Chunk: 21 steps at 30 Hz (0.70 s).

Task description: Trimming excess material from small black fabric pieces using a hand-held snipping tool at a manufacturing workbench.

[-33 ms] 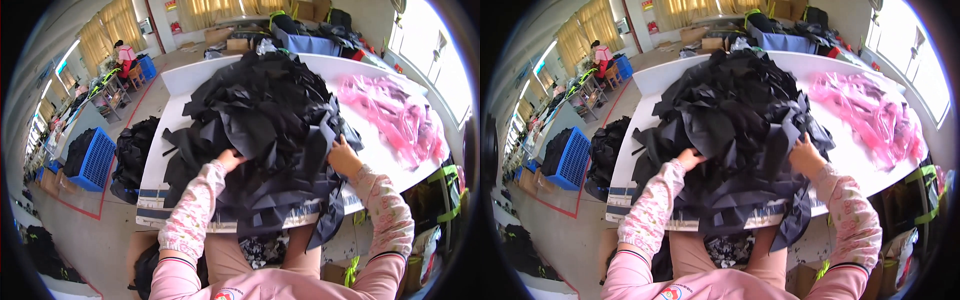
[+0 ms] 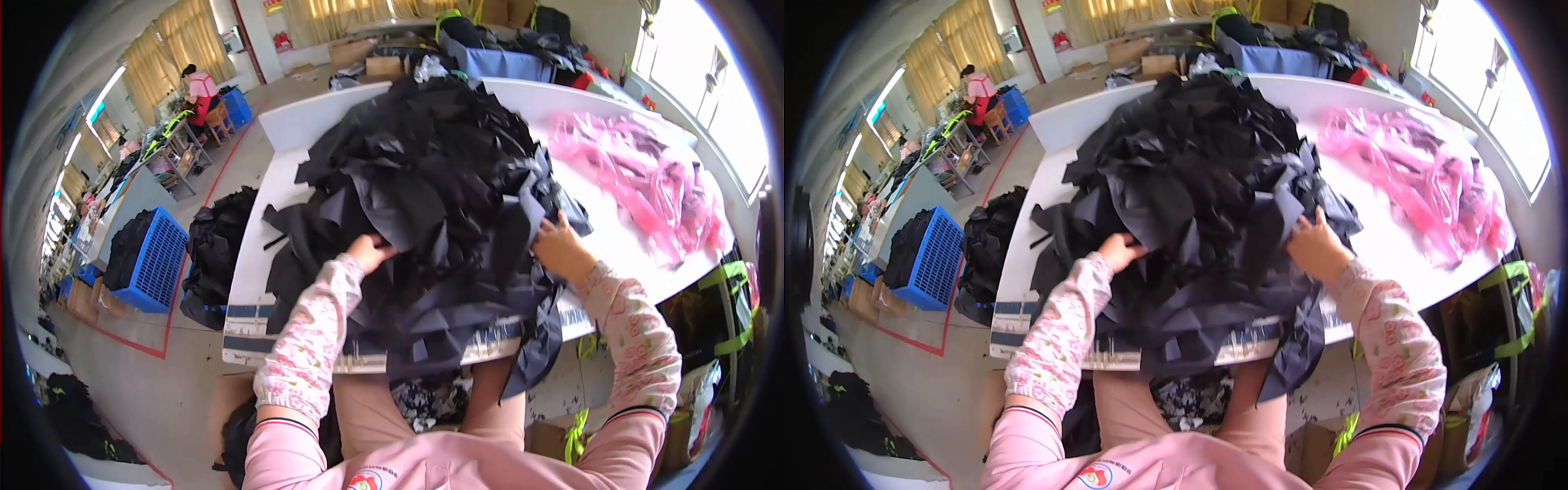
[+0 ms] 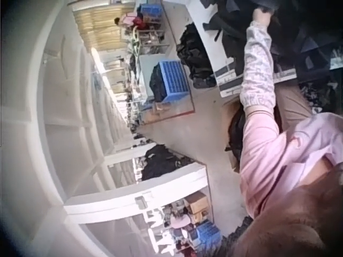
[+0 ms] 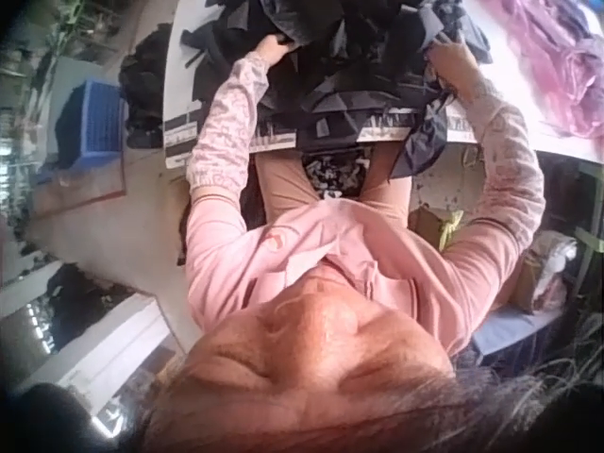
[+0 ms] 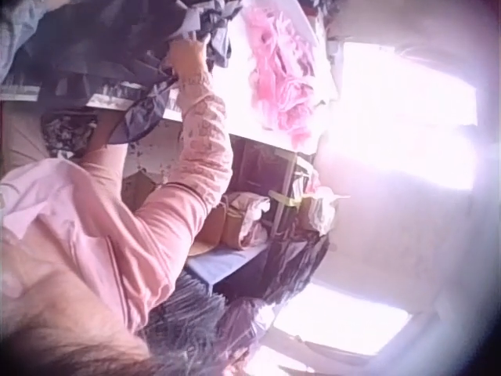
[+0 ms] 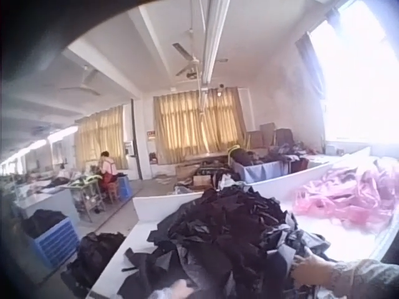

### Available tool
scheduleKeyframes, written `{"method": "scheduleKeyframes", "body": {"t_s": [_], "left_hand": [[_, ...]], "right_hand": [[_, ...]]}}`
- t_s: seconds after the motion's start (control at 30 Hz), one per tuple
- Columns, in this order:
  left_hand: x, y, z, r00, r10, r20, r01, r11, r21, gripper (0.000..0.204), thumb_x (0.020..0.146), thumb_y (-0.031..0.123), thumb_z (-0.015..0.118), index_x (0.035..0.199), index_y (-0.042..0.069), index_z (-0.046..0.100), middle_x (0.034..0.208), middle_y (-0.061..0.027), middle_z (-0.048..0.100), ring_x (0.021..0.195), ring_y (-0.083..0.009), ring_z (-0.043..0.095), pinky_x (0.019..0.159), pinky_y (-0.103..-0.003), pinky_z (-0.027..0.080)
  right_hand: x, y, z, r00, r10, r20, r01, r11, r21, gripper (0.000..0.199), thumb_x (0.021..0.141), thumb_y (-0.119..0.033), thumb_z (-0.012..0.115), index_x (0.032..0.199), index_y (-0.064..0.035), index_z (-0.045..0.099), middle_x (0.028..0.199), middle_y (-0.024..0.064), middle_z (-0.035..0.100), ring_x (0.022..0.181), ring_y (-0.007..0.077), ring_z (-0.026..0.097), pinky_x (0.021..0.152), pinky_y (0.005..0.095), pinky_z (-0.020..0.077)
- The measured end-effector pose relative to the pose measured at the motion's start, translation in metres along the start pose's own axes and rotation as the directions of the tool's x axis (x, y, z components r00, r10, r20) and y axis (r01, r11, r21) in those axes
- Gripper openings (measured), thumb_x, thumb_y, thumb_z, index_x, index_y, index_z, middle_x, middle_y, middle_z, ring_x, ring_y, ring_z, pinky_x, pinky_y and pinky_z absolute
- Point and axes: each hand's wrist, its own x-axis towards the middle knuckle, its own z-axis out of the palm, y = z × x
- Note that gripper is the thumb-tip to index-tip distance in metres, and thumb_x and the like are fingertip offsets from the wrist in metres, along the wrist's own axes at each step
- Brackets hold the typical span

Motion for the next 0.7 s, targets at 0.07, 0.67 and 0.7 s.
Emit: {"method": "scheduleKeyframes", "body": {"t_s": [0.07,0.67,0.7], "left_hand": [[-0.007,-0.005,-0.014,0.982,0.179,-0.051,-0.176,0.982,0.070,0.037,0.084,0.022,0.069,0.112,-0.001,0.064,0.106,-0.0127,0.069,0.096,-0.0197,0.064,0.087,-0.032,0.048],[-0.257,0.005,0.174,0.932,0.306,-0.197,-0.323,0.944,-0.061,0.008,0.085,0.005,0.067,0.092,0.004,0.068,0.085,-0.0046,0.063,0.073,-0.0136,0.059,0.065,-0.025,0.048],[-0.263,-0.001,0.186,0.947,0.276,-0.162,-0.292,0.953,-0.082,0.009,0.085,0.005,0.067,0.093,0.004,0.068,0.085,-0.0047,0.063,0.074,-0.0137,0.060,0.067,-0.025,0.048]], "right_hand": [[-0.028,-0.002,-0.009,0.999,0.045,-0.030,-0.043,0.996,0.074,0.022,0.085,-0.018,0.055,0.101,-0.0198,0.070,0.100,0.0031,0.067,0.112,0.0221,0.057,0.102,0.0650,0.0291],[-0.120,-0.191,0.077,0.563,0.815,0.137,-0.400,0.123,0.908,0.040,0.078,-0.024,0.072,0.109,-0.0056,0.053,0.095,0.0176,0.063,0.085,0.0378,0.064,0.073,0.0436,0.0511],[-0.123,-0.191,0.082,0.562,0.816,0.135,-0.395,0.121,0.910,0.040,0.078,-0.024,0.072,0.109,-0.0056,0.053,0.095,0.0176,0.063,0.085,0.0378,0.064,0.073,0.0436,0.0511]]}}
